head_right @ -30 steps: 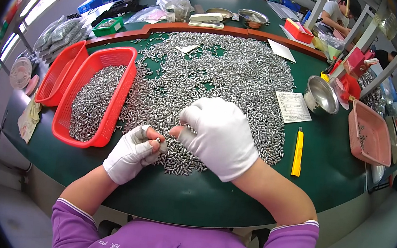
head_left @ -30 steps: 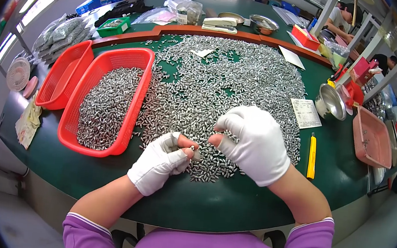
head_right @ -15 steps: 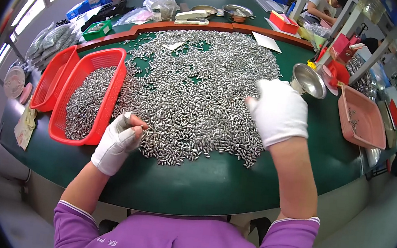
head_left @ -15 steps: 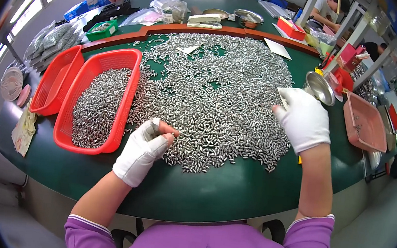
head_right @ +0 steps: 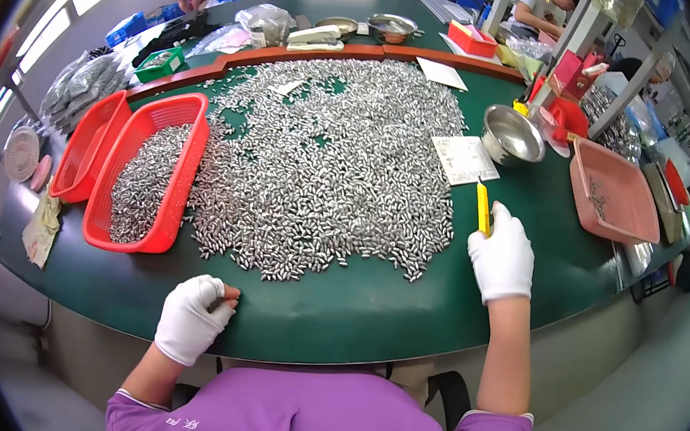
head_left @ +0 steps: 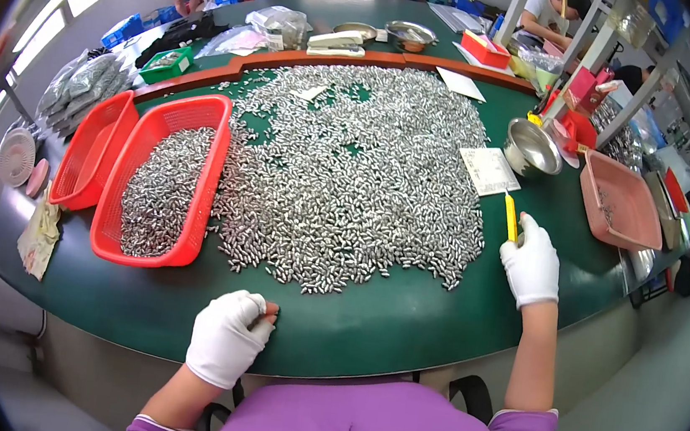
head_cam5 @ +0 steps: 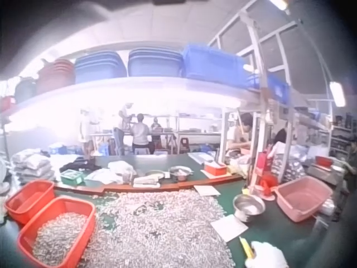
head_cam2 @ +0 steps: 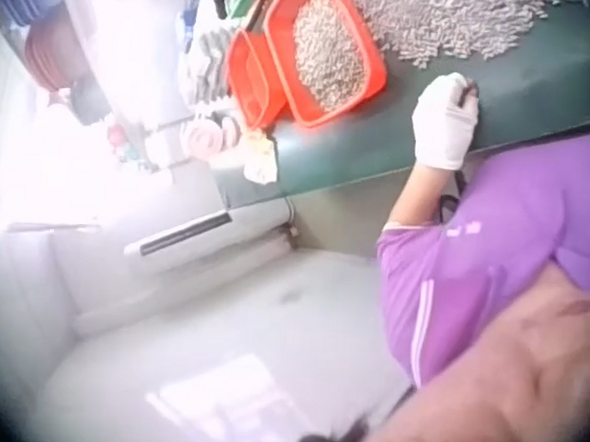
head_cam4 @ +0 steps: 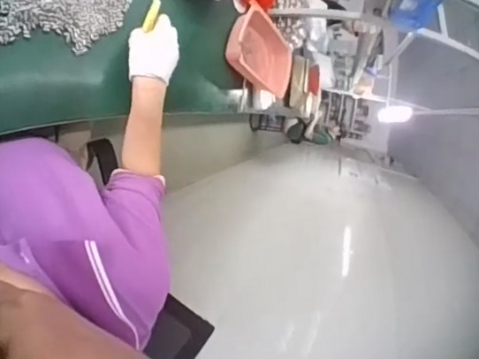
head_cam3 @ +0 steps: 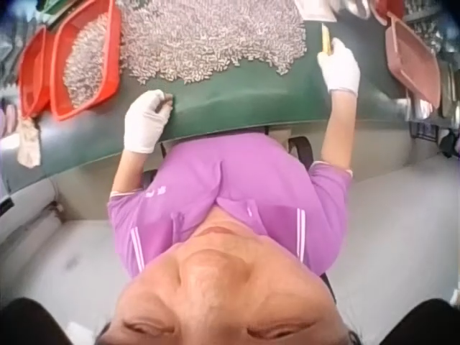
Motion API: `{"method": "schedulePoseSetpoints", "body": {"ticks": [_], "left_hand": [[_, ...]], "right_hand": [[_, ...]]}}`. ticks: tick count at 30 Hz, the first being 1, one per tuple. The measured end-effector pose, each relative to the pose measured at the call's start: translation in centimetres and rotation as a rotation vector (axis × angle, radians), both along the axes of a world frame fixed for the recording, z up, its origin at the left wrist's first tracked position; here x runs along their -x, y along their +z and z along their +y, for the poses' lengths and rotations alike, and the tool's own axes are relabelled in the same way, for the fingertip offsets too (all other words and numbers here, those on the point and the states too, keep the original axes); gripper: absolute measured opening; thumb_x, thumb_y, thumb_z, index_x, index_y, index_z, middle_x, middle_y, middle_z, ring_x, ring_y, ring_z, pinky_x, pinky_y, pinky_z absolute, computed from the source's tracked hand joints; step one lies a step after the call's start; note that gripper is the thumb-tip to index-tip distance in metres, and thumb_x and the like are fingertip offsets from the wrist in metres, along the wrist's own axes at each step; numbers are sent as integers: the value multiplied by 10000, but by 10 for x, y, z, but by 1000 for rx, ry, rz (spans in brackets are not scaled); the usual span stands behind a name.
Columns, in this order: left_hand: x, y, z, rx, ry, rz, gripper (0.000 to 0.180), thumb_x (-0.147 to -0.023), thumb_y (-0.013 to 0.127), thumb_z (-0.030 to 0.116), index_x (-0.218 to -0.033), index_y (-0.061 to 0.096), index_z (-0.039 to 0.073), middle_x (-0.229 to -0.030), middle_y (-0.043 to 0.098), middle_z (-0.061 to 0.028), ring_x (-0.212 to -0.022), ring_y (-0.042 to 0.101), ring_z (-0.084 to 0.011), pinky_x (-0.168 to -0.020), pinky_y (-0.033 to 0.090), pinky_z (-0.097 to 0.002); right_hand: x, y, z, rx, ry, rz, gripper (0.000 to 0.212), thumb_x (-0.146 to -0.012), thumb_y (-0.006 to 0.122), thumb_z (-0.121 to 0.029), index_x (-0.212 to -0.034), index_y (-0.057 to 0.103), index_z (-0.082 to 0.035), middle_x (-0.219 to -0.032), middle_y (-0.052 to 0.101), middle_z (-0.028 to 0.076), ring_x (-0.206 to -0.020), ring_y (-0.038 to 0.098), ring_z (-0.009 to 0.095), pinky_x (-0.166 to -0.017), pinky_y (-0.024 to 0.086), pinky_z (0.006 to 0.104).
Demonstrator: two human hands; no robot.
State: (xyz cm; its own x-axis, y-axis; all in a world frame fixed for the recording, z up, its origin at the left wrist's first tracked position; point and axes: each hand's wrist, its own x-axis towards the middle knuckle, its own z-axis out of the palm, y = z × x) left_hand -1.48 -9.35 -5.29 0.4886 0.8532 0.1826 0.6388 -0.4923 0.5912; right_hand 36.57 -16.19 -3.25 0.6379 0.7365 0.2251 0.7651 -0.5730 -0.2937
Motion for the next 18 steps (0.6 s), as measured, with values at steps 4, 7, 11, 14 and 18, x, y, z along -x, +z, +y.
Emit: {"method": "schedulePoseSetpoints", "body": {"ticks": [4,7,11,14,18], "left_hand": [[7,-1,-10,-95,71,58,93,-728,724,79,-810,690,108,-721,606,-75,-684,610,-281,-606,493,-381],[6,0,-15,-115,81,89,115,-731,732,91,-838,704,118,-733,603,-66,-690,608,-276,-607,492,-381],[6,-4,-17,-157,99,62,173,-701,739,26,-864,712,75,-713,592,-90,-649,592,-274,-599,479,-368],[7,-6,-17,-125,118,-23,178,-712,738,24,-881,707,71,-712,586,-95,-651,592,-271,-606,480,-363],[5,-7,-12,-139,114,-38,163,-721,725,12,-875,695,58,-707,582,-94,-641,588,-266,-601,476,-353]], "right_hand": [[62,19,-15,-282,374,542,563,-766,541,-29,-1329,529,-30,-870,623,143,-740,612,195,-713,517,311],[115,22,-27,-189,908,581,618,-731,532,-42,-1348,510,-37,-955,635,191,-807,641,342,-779,525,406],[157,5,-26,119,1032,207,569,-764,568,-99,-1332,533,-80,-773,553,106,-685,577,285,-601,496,415],[162,-3,-24,106,1077,28,538,-773,571,-111,-1310,557,-98,-770,548,91,-671,569,264,-578,492,389],[169,-10,-17,91,1046,-135,480,-827,649,-240,-1296,580,-167,-735,508,38,-649,546,207,-542,478,336]]}}
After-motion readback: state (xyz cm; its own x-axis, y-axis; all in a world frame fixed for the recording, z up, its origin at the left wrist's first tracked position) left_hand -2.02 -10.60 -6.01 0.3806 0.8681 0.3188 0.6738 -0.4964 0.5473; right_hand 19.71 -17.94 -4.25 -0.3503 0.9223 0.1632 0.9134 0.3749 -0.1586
